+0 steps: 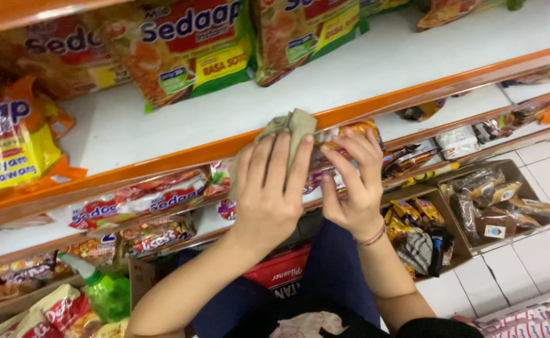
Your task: The person sprays a liquid from a green bottle onto a cloth and wipes the edges of retail shelves between snack packages.
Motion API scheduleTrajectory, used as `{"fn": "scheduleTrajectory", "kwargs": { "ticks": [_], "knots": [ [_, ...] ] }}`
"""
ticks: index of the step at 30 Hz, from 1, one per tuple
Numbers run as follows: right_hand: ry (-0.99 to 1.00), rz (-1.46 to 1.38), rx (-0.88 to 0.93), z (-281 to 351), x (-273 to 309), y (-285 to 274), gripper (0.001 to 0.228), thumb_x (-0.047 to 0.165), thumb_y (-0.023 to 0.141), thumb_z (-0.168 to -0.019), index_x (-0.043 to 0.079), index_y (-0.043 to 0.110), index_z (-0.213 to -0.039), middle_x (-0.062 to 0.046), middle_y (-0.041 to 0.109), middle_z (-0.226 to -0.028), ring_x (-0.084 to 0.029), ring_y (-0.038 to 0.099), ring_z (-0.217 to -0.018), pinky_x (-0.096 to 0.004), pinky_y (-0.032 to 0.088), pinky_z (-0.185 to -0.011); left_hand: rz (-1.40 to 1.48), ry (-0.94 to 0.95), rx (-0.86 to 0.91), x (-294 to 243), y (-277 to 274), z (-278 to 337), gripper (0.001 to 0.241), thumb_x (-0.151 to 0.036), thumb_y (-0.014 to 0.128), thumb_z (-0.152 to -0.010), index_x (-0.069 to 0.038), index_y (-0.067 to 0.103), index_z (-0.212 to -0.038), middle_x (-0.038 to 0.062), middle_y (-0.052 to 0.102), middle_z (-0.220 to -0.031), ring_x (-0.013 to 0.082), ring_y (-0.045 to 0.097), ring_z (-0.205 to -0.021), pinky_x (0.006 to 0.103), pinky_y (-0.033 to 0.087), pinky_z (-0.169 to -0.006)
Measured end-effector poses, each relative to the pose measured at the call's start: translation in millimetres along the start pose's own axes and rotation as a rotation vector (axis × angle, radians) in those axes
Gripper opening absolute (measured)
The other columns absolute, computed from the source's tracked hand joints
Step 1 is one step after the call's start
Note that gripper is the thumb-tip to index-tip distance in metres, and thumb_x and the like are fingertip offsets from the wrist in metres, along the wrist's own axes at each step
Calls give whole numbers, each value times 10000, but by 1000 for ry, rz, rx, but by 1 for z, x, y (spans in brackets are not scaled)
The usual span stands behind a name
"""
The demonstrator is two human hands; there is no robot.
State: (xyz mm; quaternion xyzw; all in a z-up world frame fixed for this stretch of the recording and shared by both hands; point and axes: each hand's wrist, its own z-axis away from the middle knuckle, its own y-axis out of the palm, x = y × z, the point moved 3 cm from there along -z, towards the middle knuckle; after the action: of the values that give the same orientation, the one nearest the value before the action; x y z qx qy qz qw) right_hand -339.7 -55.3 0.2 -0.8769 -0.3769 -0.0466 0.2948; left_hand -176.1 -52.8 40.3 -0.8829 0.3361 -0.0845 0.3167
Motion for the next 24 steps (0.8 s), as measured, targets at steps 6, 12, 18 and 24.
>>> {"fn": "scheduleTrajectory", "kwargs": {
  "ticks": [6, 12, 18, 24],
  "knots": [
    [140, 95, -110, 12, -55, -54, 374, -10, 669, -825, 32, 689, -1196, -172, 610, -1320, -398, 557, -1359, -584, 388, -1254, 60, 90, 43, -50, 51, -45, 515, -142, 551, -944, 76, 578, -1409, 323, 541, -1386, 459, 544, -1283, 555, 439, -1128],
    [216, 177, -199, 28, -115, -111, 342, -18, 685, -838, 15, 678, -1179, -182, 605, -1302, -408, 570, -1311, -530, 451, -1194, 43, 145, 69, -106, 114, -90, 518, -139, 559, -930, 75, 586, -1401, 311, 544, -1379, 441, 538, -1287, 540, 438, -1143],
    [301, 237, -232, 46, -168, -158, 323, -43, 678, -854, 11, 678, -1172, -185, 605, -1304, -382, 584, -1307, -452, 480, -1120, 66, 182, 41, -156, 177, -128, 489, -134, 571, -951, 91, 595, -1384, 306, 541, -1359, 434, 539, -1269, 534, 443, -1144],
    [370, 262, -254, 60, -214, -184, 327, -49, 671, -839, -1, 686, -1162, -184, 602, -1298, -372, 589, -1296, -469, 487, -1145, 121, 181, 22, -199, 237, -160, 493, -130, 571, -944, 97, 594, -1380, 316, 532, -1372, 441, 533, -1278, 538, 436, -1156]
  ]
}}
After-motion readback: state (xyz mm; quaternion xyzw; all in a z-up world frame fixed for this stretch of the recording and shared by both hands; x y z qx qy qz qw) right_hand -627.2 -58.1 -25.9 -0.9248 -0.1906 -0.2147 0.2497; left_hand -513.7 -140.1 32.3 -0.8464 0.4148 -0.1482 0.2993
